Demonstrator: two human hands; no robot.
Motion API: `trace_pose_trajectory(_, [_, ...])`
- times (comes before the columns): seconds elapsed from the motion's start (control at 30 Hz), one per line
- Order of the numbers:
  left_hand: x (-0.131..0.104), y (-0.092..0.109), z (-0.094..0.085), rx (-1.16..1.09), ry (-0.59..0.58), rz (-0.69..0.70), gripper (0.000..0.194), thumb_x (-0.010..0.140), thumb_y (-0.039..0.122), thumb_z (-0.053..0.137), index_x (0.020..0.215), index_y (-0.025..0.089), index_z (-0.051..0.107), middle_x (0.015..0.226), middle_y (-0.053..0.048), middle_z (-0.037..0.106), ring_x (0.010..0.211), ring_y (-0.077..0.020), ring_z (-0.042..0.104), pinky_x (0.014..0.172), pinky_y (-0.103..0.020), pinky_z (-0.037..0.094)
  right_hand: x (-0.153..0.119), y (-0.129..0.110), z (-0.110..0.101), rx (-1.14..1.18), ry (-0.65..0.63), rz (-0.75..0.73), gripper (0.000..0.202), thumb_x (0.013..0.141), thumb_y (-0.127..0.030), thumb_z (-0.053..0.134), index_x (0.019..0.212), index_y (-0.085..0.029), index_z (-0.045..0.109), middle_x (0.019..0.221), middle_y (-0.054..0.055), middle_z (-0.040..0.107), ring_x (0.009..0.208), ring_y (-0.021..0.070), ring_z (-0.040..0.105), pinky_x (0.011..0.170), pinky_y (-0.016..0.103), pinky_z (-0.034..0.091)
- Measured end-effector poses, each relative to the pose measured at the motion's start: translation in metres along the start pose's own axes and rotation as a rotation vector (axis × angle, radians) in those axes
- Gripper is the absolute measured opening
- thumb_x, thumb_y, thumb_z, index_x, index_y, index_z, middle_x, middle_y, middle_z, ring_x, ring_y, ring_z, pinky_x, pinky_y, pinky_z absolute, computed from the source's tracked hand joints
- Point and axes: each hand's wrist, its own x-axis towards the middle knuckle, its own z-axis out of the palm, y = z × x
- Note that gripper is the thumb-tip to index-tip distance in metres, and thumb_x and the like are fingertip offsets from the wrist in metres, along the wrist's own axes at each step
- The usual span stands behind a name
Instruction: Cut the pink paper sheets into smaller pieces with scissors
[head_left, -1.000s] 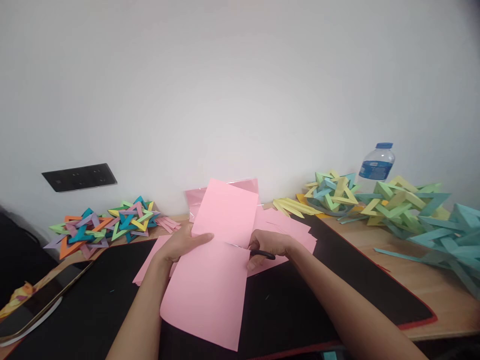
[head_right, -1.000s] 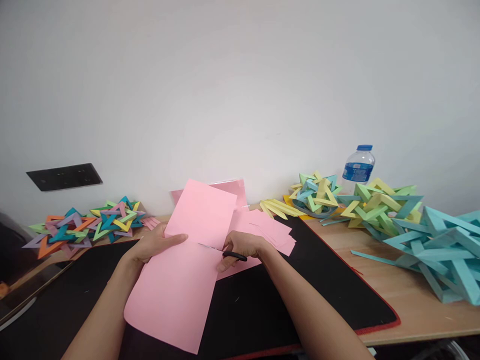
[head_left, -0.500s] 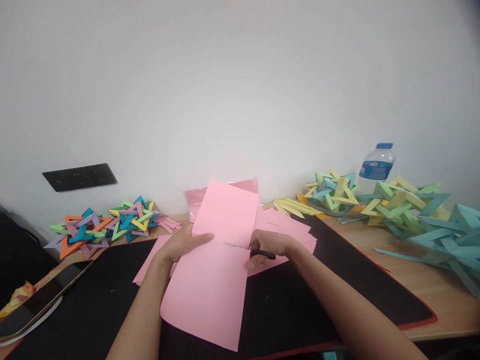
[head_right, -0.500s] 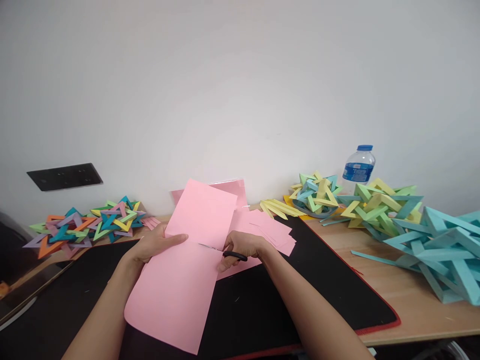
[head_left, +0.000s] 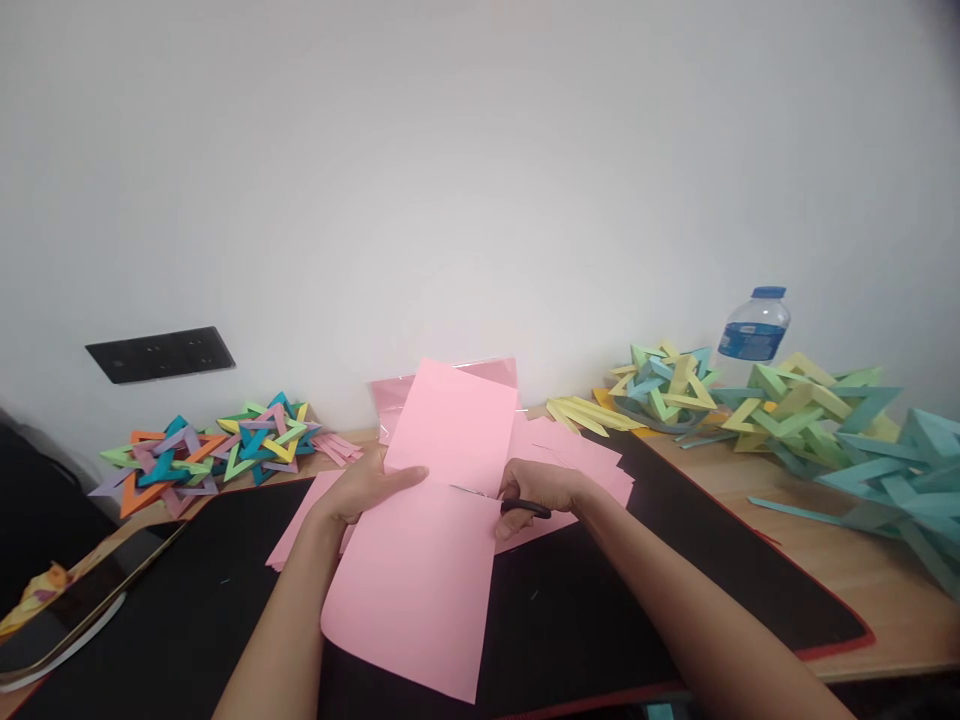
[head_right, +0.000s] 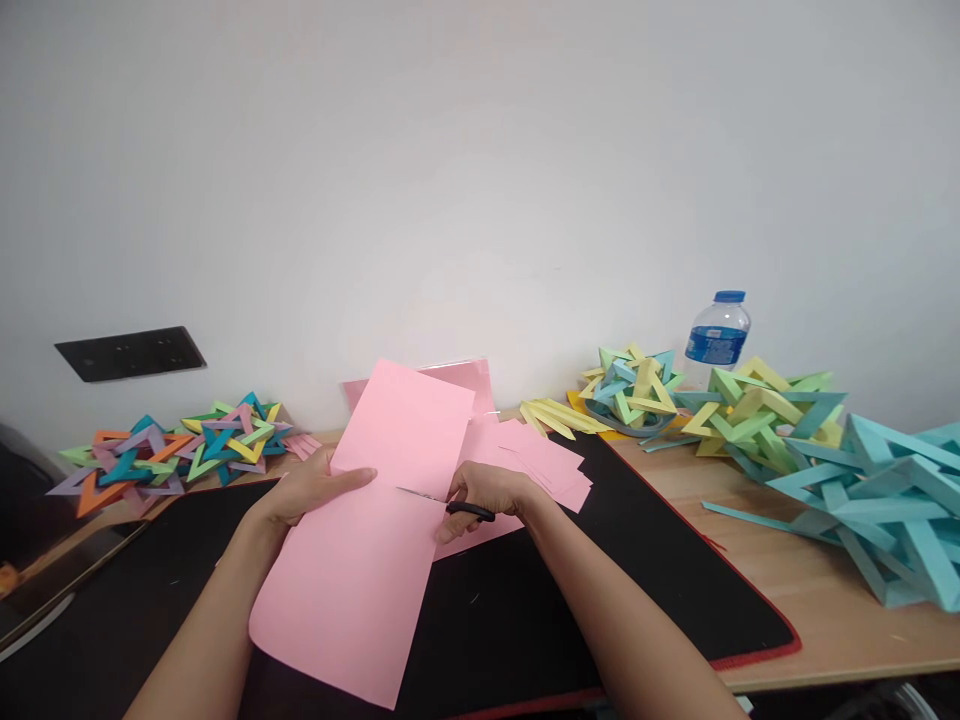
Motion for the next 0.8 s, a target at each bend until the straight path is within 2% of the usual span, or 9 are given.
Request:
trace_pose_trajectory(0.17, [0.0, -0.001, 0.0, 0.014, 0.01, 0.004, 0.049, 0.068, 0.046, 0.068, 0.108, 0.019, 0.059, 0.096, -0.007, 0.072, 0.086, -0.0273, 0.067, 0.068, -0.033, 0.054, 0.0, 0.001, 0.0, 0.03, 0.0, -0.008, 0.034, 0.055, -0.039, 0.078, 0.076, -0.015, 0.069, 0.051, -0.006, 0.051, 0.045, 0.0044, 0.039, 0.041, 0.017, 0.027])
trace_pose_trajectory(0.5, [0.001, -0.001, -0.002, 0.04, -0.006, 0.002, 0.043, 0.069, 0.047, 0.066, 0.102, 0.019, 0.061, 0.09, -0.006, 0.072, 0.083, -0.0266, 0.067, 0.068, -0.033, 0.053, 0.001, 0.0, 0.001, 0.031, 0.017, 0.009, 0.035, 0.052, -0.041, 0.079, 0.072, -0.014, 0.069, 0.054, -0.004, 0.056, 0.046, 0.0049, 0.041, 0.041, 0.017, 0.029])
trace_pose_trajectory(0.67, [0.005, -0.009, -0.001, 0.02, -0.011, -0.087, 0.055, 0.066, 0.049, 0.069, 0.109, 0.017, 0.056, 0.093, -0.008, 0.071, 0.082, -0.0275, 0.067, 0.06, -0.032, 0.053, 0.003, 0.002, 0.002, 0.116, -0.042, -0.075, 0.043, 0.048, -0.038, 0.081, 0.08, -0.013, 0.066, 0.067, -0.001, 0.062, 0.056, 0.0088, 0.05, 0.047, 0.018, 0.037])
trace_pose_trajectory(0.8, [0.007, -0.014, -0.002, -0.008, 0.011, -0.109, 0.061, 0.061, 0.047, 0.072, 0.112, 0.016, 0.057, 0.096, -0.01, 0.07, 0.084, -0.0288, 0.066, 0.061, -0.033, 0.053, 0.005, 0.006, 0.001, 0.124, -0.046, -0.111, 0.046, 0.049, -0.039, 0.081, 0.082, -0.012, 0.063, 0.063, -0.002, 0.058, 0.054, 0.0091, 0.049, 0.045, 0.019, 0.036])
